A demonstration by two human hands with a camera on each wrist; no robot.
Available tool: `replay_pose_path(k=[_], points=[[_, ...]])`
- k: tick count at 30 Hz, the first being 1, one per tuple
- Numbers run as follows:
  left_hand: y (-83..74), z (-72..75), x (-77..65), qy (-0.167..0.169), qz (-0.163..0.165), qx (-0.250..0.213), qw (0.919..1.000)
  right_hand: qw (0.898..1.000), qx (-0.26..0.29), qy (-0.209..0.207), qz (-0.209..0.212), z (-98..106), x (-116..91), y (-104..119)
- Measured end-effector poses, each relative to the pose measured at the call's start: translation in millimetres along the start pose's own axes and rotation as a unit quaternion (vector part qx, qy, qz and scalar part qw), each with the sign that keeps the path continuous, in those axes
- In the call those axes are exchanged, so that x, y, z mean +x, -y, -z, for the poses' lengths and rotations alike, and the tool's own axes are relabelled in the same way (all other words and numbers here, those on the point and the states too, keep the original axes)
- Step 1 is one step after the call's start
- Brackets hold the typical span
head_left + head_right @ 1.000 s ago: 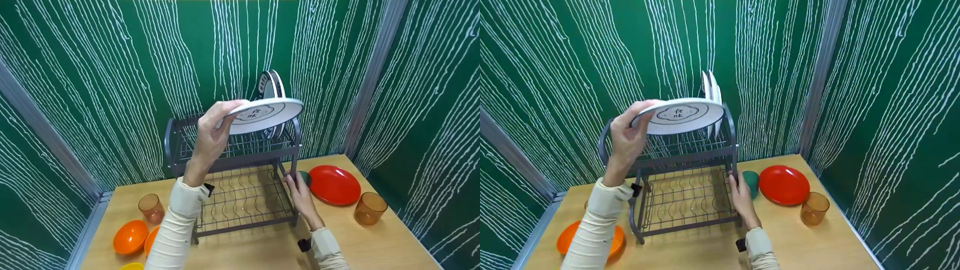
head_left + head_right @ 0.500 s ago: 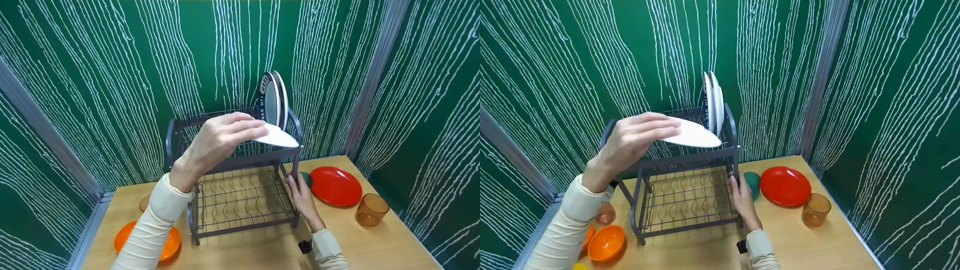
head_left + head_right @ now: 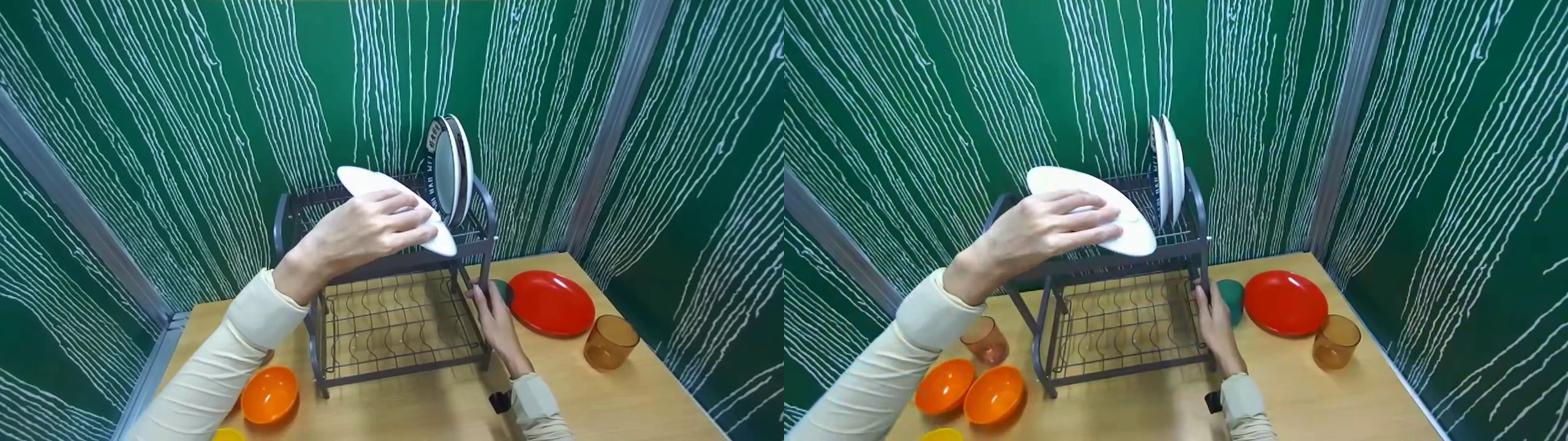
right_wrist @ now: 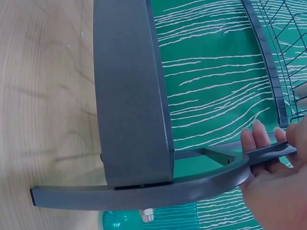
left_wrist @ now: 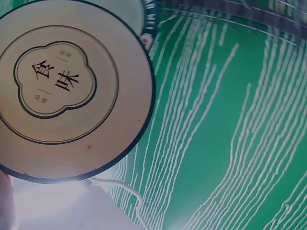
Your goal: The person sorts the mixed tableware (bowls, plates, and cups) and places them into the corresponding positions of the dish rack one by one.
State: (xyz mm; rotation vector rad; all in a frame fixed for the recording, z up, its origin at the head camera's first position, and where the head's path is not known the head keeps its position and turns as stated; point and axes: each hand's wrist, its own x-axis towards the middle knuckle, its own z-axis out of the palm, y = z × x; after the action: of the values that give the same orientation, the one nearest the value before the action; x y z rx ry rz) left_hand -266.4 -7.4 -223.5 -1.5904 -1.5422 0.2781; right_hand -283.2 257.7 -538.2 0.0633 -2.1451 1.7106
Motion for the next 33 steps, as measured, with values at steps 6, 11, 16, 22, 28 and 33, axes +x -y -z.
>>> replay_pose_path(k=[6, 11, 16, 22, 28, 33], points=[[3.0, -6.9, -0.2, 0.018, -0.026, 0.022, 0.9993, 1.000, 0.002, -0.009, 0.011, -0.1, 0.5, -1.1], [5.5, -11.6, 0.0, 0.036, -0.057, 0.050, 0.9965, 1.000, 0.004, -0.010, 0.022, -1.2, -0.6, -4.0], [10.0, -15.3, 4.6, 0.069, -0.086, 0.087, 0.9901, 0.999, 0.006, -0.007, 0.035, -0.3, -3.5, 5.9], [13.6, -18.1, 8.9, 0.118, -0.101, 0.131, 0.9792, 0.999, 0.032, 0.002, 0.039, 2.8, -8.4, 26.3], [14.6, -23.0, 10.5, 0.142, -0.097, 0.136, 0.9758, 0.999, 0.017, 0.003, 0.050, 2.1, -3.6, 7.7], [17.7, -28.3, 13.6, 0.139, -0.085, 0.127, 0.9785, 0.998, 0.015, -0.003, 0.061, 0.4, 0.2, -6.7]])
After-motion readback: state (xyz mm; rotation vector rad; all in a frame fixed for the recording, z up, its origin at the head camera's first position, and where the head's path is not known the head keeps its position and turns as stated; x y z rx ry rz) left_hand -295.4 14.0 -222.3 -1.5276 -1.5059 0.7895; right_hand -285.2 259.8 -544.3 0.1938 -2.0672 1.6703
